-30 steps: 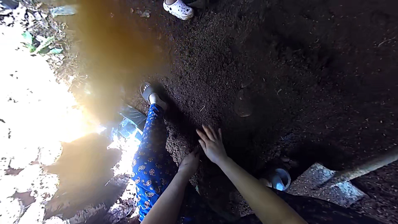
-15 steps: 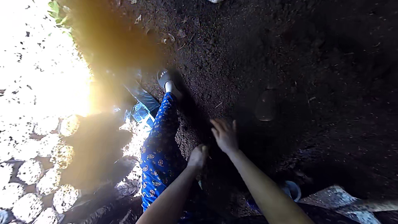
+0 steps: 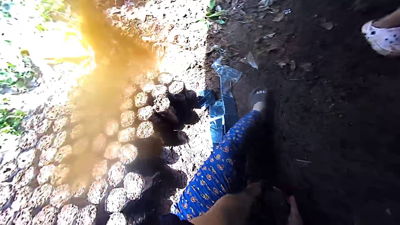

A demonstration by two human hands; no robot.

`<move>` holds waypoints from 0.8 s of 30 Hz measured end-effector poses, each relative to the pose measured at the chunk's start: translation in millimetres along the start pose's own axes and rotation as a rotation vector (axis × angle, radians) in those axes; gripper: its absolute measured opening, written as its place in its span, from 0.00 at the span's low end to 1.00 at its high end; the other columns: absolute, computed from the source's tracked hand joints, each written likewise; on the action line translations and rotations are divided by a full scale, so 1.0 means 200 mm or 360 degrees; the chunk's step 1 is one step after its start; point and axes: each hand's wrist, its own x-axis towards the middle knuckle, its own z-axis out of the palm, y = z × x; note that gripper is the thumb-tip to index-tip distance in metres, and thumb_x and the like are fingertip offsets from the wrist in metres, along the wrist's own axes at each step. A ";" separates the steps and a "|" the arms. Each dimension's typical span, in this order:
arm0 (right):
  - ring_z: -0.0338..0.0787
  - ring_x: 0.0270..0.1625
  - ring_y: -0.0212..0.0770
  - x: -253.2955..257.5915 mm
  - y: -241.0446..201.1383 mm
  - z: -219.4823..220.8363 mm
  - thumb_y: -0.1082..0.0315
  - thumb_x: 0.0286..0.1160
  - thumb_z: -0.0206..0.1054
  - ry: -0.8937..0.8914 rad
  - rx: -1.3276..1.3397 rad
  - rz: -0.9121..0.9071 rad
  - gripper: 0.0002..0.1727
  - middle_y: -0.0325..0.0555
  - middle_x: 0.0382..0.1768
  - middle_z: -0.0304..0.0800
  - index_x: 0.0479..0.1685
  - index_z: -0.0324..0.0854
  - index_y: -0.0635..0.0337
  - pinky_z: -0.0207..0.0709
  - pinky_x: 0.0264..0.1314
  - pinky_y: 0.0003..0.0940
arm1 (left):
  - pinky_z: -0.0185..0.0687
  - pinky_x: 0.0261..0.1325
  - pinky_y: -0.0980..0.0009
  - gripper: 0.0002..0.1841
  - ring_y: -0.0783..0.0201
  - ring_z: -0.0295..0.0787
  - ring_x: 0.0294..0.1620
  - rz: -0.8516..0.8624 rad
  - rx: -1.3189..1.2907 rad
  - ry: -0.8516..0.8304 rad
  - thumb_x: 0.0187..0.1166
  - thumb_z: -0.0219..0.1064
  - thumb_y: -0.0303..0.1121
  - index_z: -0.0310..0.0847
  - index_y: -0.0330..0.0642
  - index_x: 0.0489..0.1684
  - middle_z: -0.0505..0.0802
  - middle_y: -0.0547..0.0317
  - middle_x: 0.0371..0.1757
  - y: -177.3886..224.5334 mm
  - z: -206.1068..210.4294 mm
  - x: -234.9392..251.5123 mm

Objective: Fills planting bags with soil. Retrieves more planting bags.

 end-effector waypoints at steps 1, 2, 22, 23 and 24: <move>0.92 0.54 0.28 0.00 -0.03 0.01 0.40 0.92 0.23 -0.0021 -0.0080 -0.0020 0.38 0.31 0.51 0.93 0.68 0.76 0.51 0.88 0.58 0.35 | 0.69 0.77 0.51 0.25 0.47 0.73 0.79 -0.0027 -0.0111 -0.0009 0.95 0.47 0.36 0.59 0.37 0.89 0.75 0.36 0.82 0.02 0.00 -0.04; 0.91 0.56 0.28 0.01 -0.07 0.02 0.42 0.93 0.23 -0.0023 -0.0176 -0.0059 0.37 0.31 0.52 0.92 0.68 0.76 0.53 0.87 0.60 0.35 | 0.72 0.73 0.48 0.25 0.46 0.76 0.75 -0.0053 -0.0256 -0.0044 0.95 0.48 0.39 0.62 0.39 0.87 0.78 0.36 0.78 0.01 -0.01 -0.04; 0.66 0.88 0.39 -0.22 -0.95 0.36 0.50 0.96 0.31 0.0056 -0.0843 -0.0799 0.33 0.48 0.84 0.70 0.83 0.63 0.67 0.64 0.87 0.43 | 0.89 0.43 0.51 0.31 0.52 0.91 0.46 0.1041 -0.1760 -0.0516 0.83 0.47 0.68 0.76 0.52 0.62 0.91 0.51 0.47 0.64 -0.67 -0.16; 0.68 0.87 0.38 -0.22 -0.93 0.32 0.50 0.96 0.32 0.0092 -0.0829 -0.0749 0.33 0.47 0.84 0.70 0.83 0.62 0.66 0.65 0.86 0.43 | 0.89 0.43 0.51 0.33 0.53 0.91 0.47 0.1123 -0.1798 -0.0454 0.81 0.48 0.70 0.77 0.53 0.62 0.91 0.52 0.48 0.67 -0.76 -0.13; 0.69 0.87 0.39 -0.21 -0.91 0.27 0.50 0.96 0.33 0.0124 -0.0794 -0.0703 0.32 0.46 0.84 0.71 0.84 0.62 0.64 0.65 0.86 0.44 | 0.89 0.46 0.50 0.33 0.52 0.91 0.49 0.1180 -0.1851 -0.0393 0.80 0.48 0.71 0.77 0.54 0.64 0.91 0.52 0.50 0.70 -0.85 -0.10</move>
